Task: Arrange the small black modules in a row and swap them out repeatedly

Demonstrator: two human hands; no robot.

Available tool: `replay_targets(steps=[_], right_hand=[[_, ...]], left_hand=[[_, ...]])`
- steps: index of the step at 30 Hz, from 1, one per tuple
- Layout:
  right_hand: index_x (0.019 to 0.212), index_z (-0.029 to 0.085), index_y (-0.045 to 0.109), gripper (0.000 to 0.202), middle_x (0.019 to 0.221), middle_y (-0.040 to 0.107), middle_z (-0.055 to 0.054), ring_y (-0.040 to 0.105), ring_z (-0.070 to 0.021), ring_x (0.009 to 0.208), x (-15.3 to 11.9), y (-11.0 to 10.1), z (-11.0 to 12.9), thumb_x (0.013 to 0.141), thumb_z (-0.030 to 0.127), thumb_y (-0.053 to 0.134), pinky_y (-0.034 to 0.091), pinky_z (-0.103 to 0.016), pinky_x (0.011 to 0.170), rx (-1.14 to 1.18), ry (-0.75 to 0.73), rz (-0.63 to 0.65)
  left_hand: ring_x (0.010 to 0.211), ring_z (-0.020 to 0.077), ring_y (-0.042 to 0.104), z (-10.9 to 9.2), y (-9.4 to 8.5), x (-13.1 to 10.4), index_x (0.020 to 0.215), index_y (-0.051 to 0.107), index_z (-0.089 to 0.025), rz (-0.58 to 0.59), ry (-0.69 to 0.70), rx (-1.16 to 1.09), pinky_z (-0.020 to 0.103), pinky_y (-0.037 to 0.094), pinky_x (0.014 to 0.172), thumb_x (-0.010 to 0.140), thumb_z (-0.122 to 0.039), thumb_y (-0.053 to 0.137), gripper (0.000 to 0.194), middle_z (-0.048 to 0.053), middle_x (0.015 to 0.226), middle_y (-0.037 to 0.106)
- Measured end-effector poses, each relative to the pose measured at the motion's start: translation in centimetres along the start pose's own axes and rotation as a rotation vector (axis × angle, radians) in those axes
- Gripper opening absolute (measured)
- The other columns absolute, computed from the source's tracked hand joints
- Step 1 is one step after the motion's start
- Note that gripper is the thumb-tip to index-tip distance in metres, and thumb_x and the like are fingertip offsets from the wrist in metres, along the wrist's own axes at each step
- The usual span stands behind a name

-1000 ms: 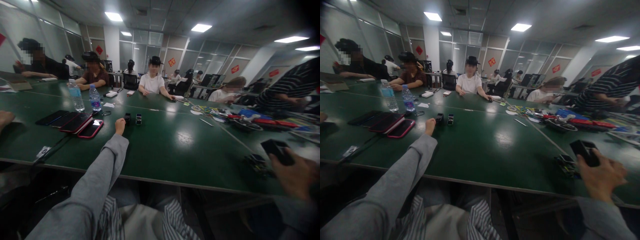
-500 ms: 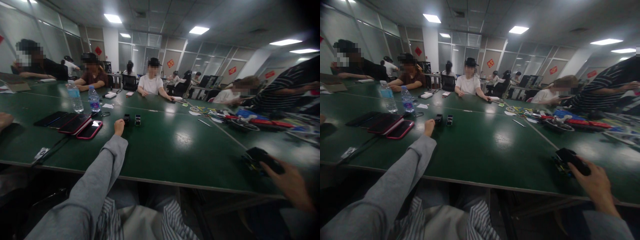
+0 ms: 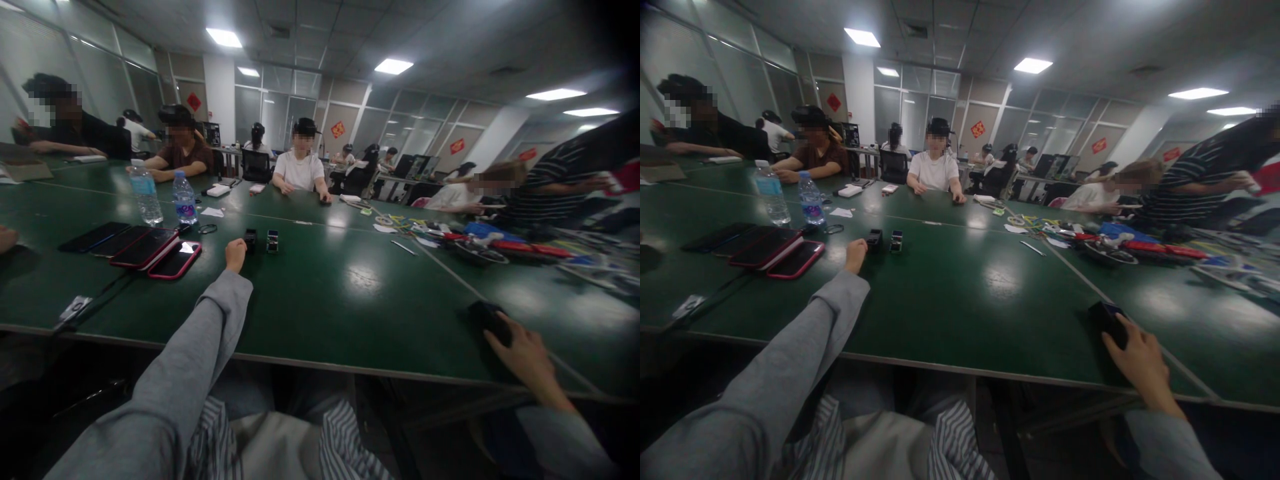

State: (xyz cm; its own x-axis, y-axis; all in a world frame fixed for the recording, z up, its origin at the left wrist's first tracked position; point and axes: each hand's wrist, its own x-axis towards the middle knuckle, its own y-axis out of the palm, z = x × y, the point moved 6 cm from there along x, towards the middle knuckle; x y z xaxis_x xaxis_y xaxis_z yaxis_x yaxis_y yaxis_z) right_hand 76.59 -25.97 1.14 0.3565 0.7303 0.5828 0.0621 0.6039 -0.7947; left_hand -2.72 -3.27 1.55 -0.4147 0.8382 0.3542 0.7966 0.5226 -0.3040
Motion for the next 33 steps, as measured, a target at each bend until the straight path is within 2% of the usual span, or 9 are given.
replay_targets(steps=[3,5,9,14,18,21,24,29,33], right_hand=[[0.147,0.023,0.041,0.074,0.117,0.053,-0.031,0.06,-0.0421,0.106,1.1,1.2,3.1,0.085,0.063,0.044,0.045,-0.058,0.075,-0.012,0.139,0.141],[0.148,0.02,0.039,0.07,0.119,0.052,-0.029,0.059,-0.0396,0.109,2.0,1.5,8.1,0.087,0.054,0.046,0.046,-0.055,0.08,-0.008,0.119,0.188],[0.144,0.021,0.043,0.061,0.12,0.055,-0.018,0.059,-0.0295,0.109,1.6,1.8,24.0,0.085,0.033,0.055,0.048,-0.046,0.093,0.178,-0.198,0.311],[0.148,0.027,0.035,0.061,0.126,0.051,-0.01,0.056,-0.0205,0.109,-6.9,-0.9,46.7,0.089,0.025,0.053,0.047,-0.039,0.098,0.648,-0.748,0.497],[0.152,0.032,0.026,0.065,0.124,0.049,-0.008,0.055,-0.0196,0.101,-13.6,-3.6,57.1,0.093,0.033,0.054,0.049,-0.039,0.09,0.647,-0.931,0.545],[0.151,0.032,0.029,0.063,0.121,0.052,-0.008,0.054,-0.022,0.104,-15.1,-4.2,59.5,0.094,0.048,0.052,0.047,-0.042,0.091,0.697,-0.972,0.572],[0.15,0.03,0.034,0.054,0.119,0.055,-0.008,0.053,-0.0198,0.108,-13.4,-2.7,59.2,0.1,0.053,0.034,0.045,-0.041,0.098,0.898,-0.851,0.607],[0.144,0.018,0.042,0.054,0.132,0.051,-0.013,0.047,-0.0205,0.123,-7.5,1.5,57.6,0.101,0.048,0.031,0.038,-0.039,0.108,0.956,-0.465,0.325],[0.15,0.019,0.033,0.055,0.154,0.033,-0.011,0.029,-0.0229,0.142,-5.5,3.4,59.2,0.1,0.043,0.036,0.029,-0.044,0.115,0.714,-0.608,0.214]], left_hand=[[0.064,0.0161,0.048,0.0,0.1,0.1,0.051,0.051,-0.02,0.004,0.008,0.027,0.027,0.033,0.063,0.06,-0.013,0.041,0.015,0.0,0.054,0.049],[0.065,0.0159,0.049,0.0,0.0,0.2,0.051,0.051,-0.02,0.0,0.015,0.037,0.027,0.033,0.064,0.06,-0.013,0.041,0.015,-0.001,0.055,0.049],[0.065,0.0162,0.049,0.0,0.0,0.1,0.052,0.051,-0.02,-0.006,0.017,0.044,0.027,0.033,0.064,0.06,-0.013,0.04,0.015,0.0,0.055,0.049],[0.065,0.0166,0.049,-0.3,-0.1,-0.1,0.05,0.049,-0.021,-0.007,0.015,0.05,0.027,0.034,0.065,0.06,-0.013,0.04,0.015,0.0,0.056,0.05],[0.064,0.0158,0.049,-0.2,-0.4,0.2,0.049,0.048,-0.021,-0.015,0.01,0.023,0.027,0.035,0.065,0.06,-0.013,0.04,0.016,0.0,0.055,0.05],[0.061,0.0153,0.048,0.1,-0.6,0.4,0.049,0.047,-0.021,-0.013,-0.008,-0.007,0.026,0.035,0.062,0.06,-0.011,0.039,0.016,-0.001,0.053,0.048],[0.062,0.0155,0.049,0.0,-0.7,0.3,0.051,0.048,-0.021,-0.025,-0.012,0.001,0.026,0.036,0.062,0.061,-0.01,0.04,0.017,-0.001,0.054,0.05],[0.074,0.0193,0.058,-0.5,-1.7,-0.5,0.06,0.058,-0.021,-0.148,-0.035,0.108,0.031,0.043,0.074,0.068,-0.01,0.042,0.022,0.002,0.067,0.061],[0.106,0.0235,0.059,-1.1,-2.2,-0.5,0.094,0.07,-0.021,-0.245,0.049,0.143,0.038,0.044,0.097,0.079,-0.013,0.043,0.032,0.008,0.106,0.067]])
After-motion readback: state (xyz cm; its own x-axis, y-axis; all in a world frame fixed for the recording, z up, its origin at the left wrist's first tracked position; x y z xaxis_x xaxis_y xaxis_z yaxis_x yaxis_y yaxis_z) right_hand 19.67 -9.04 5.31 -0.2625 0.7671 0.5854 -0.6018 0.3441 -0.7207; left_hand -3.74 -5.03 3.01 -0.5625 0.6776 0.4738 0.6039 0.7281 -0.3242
